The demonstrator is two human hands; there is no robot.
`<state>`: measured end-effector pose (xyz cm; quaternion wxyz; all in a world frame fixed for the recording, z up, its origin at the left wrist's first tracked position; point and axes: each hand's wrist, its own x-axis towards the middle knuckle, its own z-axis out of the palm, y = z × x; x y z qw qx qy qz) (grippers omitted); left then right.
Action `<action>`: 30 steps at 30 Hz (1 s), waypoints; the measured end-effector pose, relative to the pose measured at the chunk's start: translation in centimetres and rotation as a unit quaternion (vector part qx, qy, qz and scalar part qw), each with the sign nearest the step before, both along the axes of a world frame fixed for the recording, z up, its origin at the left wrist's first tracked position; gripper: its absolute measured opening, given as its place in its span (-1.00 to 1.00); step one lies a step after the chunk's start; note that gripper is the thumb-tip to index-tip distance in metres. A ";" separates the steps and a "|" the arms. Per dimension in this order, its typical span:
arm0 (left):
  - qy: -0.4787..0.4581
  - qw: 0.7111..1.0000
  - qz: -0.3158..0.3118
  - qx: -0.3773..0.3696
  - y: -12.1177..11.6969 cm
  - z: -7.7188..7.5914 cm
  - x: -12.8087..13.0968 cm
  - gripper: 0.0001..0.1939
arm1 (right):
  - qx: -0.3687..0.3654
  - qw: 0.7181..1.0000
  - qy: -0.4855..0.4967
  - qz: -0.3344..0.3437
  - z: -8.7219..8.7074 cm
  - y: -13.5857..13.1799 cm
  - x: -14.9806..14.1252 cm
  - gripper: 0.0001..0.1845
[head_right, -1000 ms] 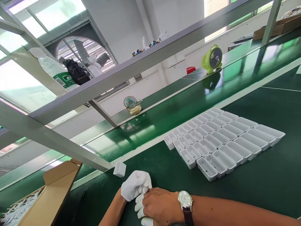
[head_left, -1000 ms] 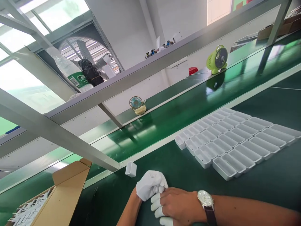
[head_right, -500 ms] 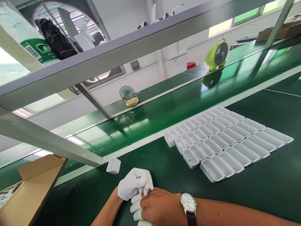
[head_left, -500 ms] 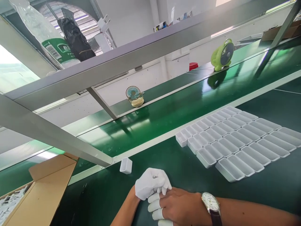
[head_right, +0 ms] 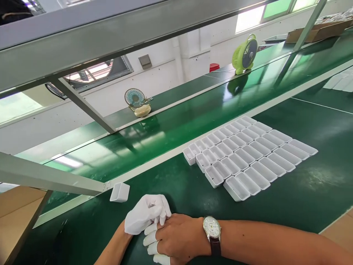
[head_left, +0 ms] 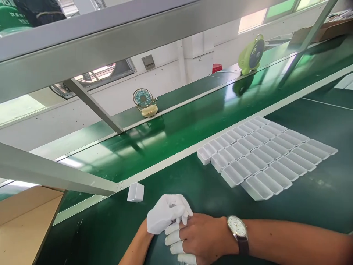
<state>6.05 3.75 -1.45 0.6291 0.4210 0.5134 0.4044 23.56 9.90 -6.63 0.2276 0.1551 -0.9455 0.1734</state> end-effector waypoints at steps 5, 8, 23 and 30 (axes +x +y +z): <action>-0.002 1.000 0.005 0.016 0.2 -0.7 0.0 -0.58 | 0.024 0.998 0.059 0.023 0.2 0.2 -0.4 -0.69; 0.009 0.999 0.020 0.028 0.5 -0.8 0.4 -0.64 | 0.071 0.995 0.046 0.057 -0.1 0.1 -0.8 -0.69; 0.468 0.872 -0.100 0.102 6.9 0.0 5.6 -0.43 | 0.107 0.986 0.044 0.116 0.6 0.3 -1.4 -0.77; 0.655 0.714 -0.230 0.092 8.9 2.5 8.0 -0.41 | 0.103 0.985 0.019 0.135 1.5 0.7 -1.4 -0.82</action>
